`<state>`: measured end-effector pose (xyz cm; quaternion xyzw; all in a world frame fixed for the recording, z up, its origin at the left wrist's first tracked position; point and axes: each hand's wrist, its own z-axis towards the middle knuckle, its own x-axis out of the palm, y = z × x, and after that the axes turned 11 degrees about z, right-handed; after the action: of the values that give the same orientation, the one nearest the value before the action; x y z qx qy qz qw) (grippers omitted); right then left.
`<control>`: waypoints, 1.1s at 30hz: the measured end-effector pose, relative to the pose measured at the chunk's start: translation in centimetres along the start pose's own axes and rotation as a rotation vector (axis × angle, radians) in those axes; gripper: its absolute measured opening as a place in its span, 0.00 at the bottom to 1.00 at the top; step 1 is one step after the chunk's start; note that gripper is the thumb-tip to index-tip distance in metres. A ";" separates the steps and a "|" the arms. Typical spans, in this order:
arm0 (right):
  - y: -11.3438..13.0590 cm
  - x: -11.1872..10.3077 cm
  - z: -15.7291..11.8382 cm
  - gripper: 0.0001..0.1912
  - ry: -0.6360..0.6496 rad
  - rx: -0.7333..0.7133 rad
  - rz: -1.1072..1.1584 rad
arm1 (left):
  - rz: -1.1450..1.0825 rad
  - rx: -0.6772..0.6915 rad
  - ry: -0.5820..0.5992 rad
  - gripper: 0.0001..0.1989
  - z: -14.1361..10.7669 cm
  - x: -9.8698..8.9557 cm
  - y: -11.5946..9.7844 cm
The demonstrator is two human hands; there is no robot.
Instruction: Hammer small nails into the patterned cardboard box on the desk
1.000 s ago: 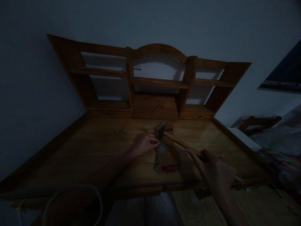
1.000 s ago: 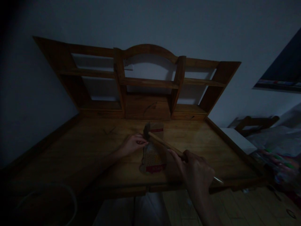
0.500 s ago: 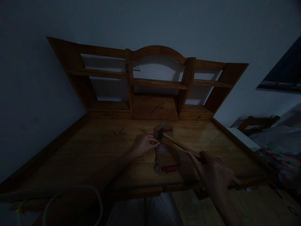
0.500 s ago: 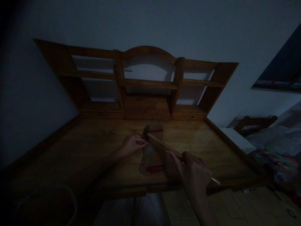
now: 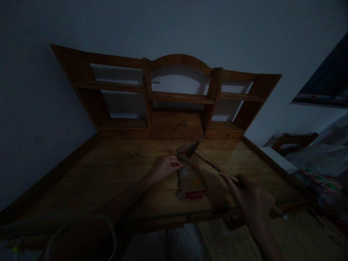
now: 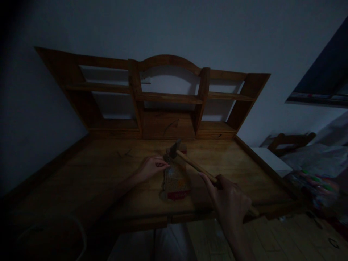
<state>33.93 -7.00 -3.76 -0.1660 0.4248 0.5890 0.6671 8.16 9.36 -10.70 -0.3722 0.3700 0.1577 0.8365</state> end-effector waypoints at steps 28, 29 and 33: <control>-2.7 0.1 -0.3 0.38 0.374 0.462 0.134 | 0.196 0.056 0.055 0.21 -0.8 -3.0 -1.5; -3.3 0.4 -0.3 0.38 0.395 0.478 0.122 | 0.240 0.106 0.096 0.20 -1.3 -3.2 -2.0; -4.7 1.5 0.0 0.41 0.419 0.507 0.093 | 0.483 0.220 0.244 0.18 -3.6 -2.9 -3.8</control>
<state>38.17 -7.20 -6.18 -0.0925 0.6929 0.4473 0.5579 6.39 4.20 -8.26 -0.1966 0.5606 0.2654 0.7594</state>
